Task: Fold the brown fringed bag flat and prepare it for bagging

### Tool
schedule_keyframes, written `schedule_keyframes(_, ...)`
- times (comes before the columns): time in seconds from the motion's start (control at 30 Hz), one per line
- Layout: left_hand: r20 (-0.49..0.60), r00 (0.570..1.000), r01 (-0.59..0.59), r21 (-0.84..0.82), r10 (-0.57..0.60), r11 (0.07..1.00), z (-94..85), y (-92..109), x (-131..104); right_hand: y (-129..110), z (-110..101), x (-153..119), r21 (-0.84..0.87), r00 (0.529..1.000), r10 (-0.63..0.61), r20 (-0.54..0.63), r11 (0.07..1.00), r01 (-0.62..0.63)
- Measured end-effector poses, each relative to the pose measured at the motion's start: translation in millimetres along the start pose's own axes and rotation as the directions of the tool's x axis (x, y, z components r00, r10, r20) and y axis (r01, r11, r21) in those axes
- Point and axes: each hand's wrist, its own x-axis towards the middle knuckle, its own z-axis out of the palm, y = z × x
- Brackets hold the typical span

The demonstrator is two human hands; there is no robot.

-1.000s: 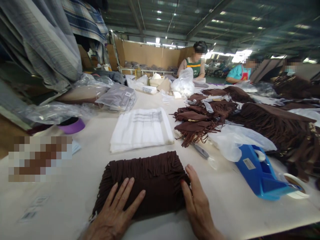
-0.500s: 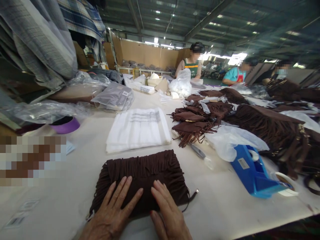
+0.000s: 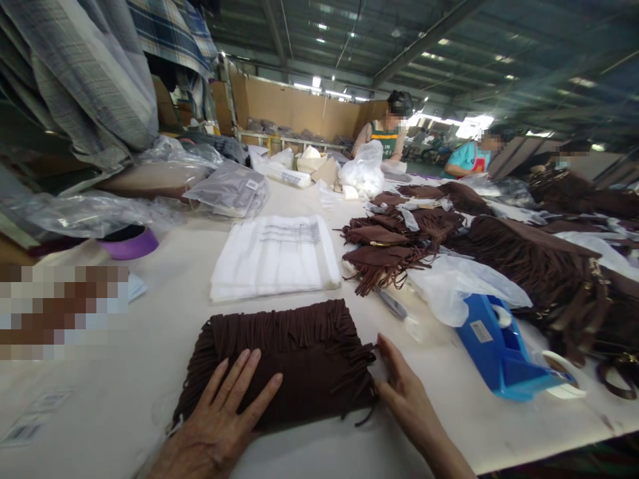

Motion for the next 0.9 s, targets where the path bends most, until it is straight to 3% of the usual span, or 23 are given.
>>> schedule_keyframes(0.1, -0.006, 0.999, 0.042, -0.04, -0.042, 0.998, 0.0, 1, 0, -5, 2, 6, -0.007, 0.996, -0.059, 0.063, 0.998, 0.06)
schedule_keyframes(0.2, -0.003, 0.994, 0.109, -0.114, -0.11, 0.987, 1.4, 4, 0, -2, 17, 7, -0.066, 0.974, -0.227, -0.017, 0.972, 0.225)
schedule_keyframes(0.3, -0.022, 0.997, 0.078, -0.079, -0.08, 0.994, 0.5, 3, 3, 1, 36, 10, -0.229, 0.862, -0.465, -0.202, 0.878, 0.42)
schedule_keyframes(0.4, -0.013, 0.999, 0.029, -0.019, -0.029, 0.999, -1.0, 1, 5, -7, 49, 12, -0.411, 0.718, -0.625, -0.305, 0.767, 0.493)
schedule_keyframes(0.5, 0.027, 1.0, 0.01, 0.001, -0.01, 1.0, 1.3, 0, 2, -22, 55, 12, -0.488, 0.657, -0.679, -0.328, 0.718, 0.497)
schedule_keyframes(0.67, 0.0, 0.999, 0.045, -0.086, -0.045, 0.995, 13.9, 3, -6, -45, 70, 4, -0.48, 0.641, -0.737, -0.216, 0.652, 0.587)
schedule_keyframes(0.77, 0.003, 0.998, 0.068, -0.144, -0.069, 0.987, 17.2, 3, -8, -52, 80, 1, -0.506, 0.67, -0.718, -0.19, 0.656, 0.56)
schedule_keyframes(0.9, 0.024, 1.0, 0.003, -0.102, 0.0, 0.995, 17.0, 0, -8, -60, 85, -4, -0.486, 0.709, -0.685, -0.168, 0.683, 0.545)
